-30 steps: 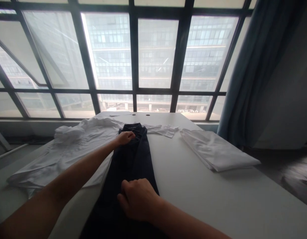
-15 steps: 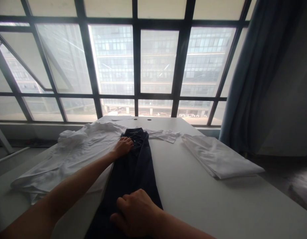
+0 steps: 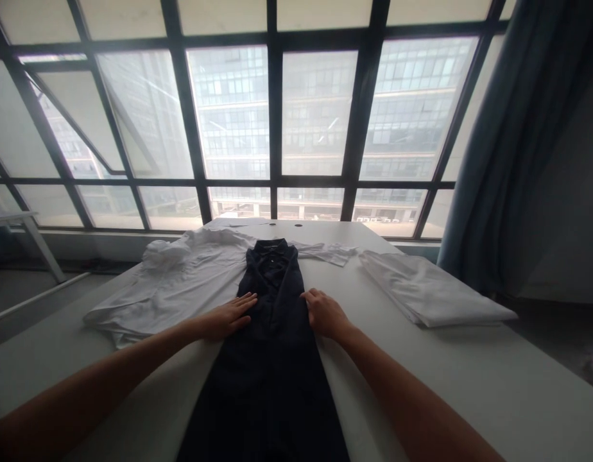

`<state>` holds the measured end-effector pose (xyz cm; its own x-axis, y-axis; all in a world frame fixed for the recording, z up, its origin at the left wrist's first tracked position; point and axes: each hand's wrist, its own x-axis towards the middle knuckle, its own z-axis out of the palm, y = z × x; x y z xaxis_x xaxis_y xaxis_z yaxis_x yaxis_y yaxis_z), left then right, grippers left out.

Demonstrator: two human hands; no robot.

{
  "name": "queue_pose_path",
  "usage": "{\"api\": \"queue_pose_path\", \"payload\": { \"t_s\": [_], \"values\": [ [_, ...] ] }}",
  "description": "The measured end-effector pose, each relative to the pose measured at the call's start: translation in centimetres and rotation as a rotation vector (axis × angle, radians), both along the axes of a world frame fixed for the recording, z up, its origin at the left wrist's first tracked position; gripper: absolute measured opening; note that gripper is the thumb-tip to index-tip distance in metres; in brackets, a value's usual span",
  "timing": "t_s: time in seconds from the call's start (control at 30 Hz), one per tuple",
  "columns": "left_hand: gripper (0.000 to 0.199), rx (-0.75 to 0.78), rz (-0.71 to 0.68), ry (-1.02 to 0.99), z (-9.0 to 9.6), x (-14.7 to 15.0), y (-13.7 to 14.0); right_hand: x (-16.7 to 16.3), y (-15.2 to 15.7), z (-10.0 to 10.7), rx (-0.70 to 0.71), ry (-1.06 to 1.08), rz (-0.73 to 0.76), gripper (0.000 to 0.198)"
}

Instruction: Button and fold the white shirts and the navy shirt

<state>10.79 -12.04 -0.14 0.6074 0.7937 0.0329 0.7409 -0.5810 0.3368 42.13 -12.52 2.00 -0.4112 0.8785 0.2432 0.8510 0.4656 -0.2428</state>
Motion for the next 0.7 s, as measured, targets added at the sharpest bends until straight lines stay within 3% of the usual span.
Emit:
{"api": "queue_pose_path", "payload": {
  "t_s": [0.2, 0.37, 0.43, 0.57, 0.7],
  "values": [
    [0.058, -0.016, -0.04, -0.067, 2.1, -3.0, -1.6, 0.5, 0.5, 0.0, -0.102, 0.12, 0.144, 0.045],
    [0.071, -0.161, -0.249, -0.027, 2.5, -2.1, -2.3, 1.3, 0.1, 0.9, -0.265, 0.155, 0.243, 0.051],
    [0.073, -0.146, -0.273, -0.033, 2.3, -1.5, -2.5, 1.1, -0.6, 1.2, -0.29, 0.18, 0.297, 0.046],
    [0.061, -0.065, -0.282, -0.136, 2.0, -0.2, -3.3, -0.4, -2.2, 2.2, -0.339, 0.251, 0.439, 0.025],
    [0.045, -0.136, -0.258, -0.314, 3.2, 0.5, -4.4, -1.5, -3.4, 3.8, -0.497, 0.34, 0.521, 0.021]
  ]
}}
